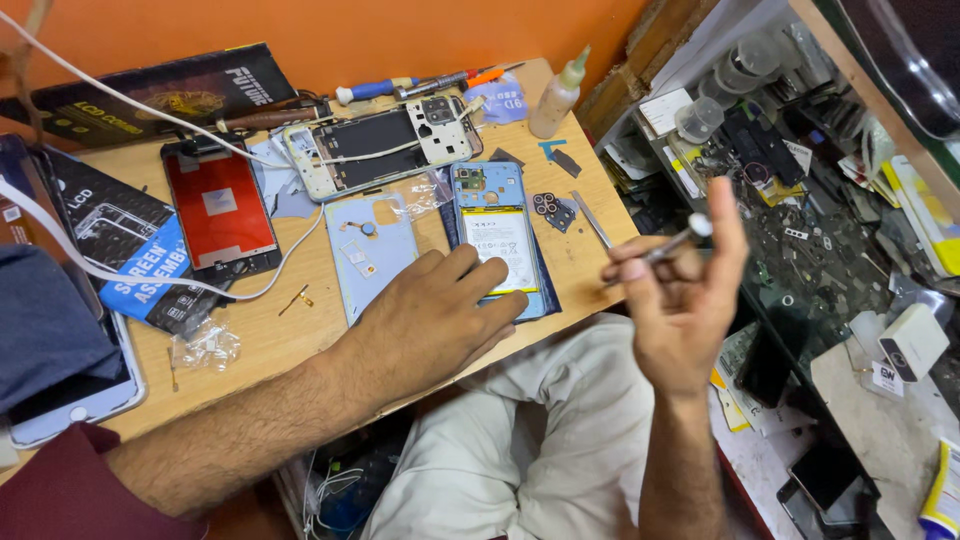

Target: The person disassembles a smartphone, removes the battery, and reassembles the device using tweezers and a screwdriver. They handle the phone casing, battery, and internal components while seated at a cluttered workbench.

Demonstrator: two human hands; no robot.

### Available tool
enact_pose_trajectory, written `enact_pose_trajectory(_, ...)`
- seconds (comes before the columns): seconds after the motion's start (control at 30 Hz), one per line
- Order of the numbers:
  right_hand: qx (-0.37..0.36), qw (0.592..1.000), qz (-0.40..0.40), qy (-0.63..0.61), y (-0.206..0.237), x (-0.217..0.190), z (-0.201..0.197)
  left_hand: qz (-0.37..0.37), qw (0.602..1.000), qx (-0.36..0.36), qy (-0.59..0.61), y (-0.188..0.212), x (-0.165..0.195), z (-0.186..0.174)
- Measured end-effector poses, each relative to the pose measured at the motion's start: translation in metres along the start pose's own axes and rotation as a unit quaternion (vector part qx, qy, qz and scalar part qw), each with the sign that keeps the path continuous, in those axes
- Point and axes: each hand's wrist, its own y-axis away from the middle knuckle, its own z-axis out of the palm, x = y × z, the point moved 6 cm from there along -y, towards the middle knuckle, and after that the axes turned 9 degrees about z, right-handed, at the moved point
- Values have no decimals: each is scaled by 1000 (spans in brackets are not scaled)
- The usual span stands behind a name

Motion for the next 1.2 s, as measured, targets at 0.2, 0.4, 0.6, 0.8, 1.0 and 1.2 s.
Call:
enact_pose_trajectory(0.2, 47, 923, 31, 380, -26, -1, -12, -4, 1000, -5, 4, 1, 0, 1)
enact_pose_trajectory(0.4, 32, 908, 44, 416, -33, 0, 6, -6, 1000, -2, 9, 0, -1, 1)
enact_pose_trajectory(0.6, 39, 917, 53, 394, -60, 9, 11, -7, 1000, 0, 13, -2, 0, -2)
enact_pose_trajectory(0.8, 0, 943, -46, 329, -79, 18, 27, -14, 1000, -12, 3, -3, 0, -1)
enact_pose_trajectory(1.0, 23, 950, -36, 309, -73, 27, 25, -2, 998, -42, -54, -8, 4, -1)
enact_pose_trajectory(1.2, 43, 956, -50, 285, -75, 27, 15, 60, 998, -16, 1, -13, 29, -2)
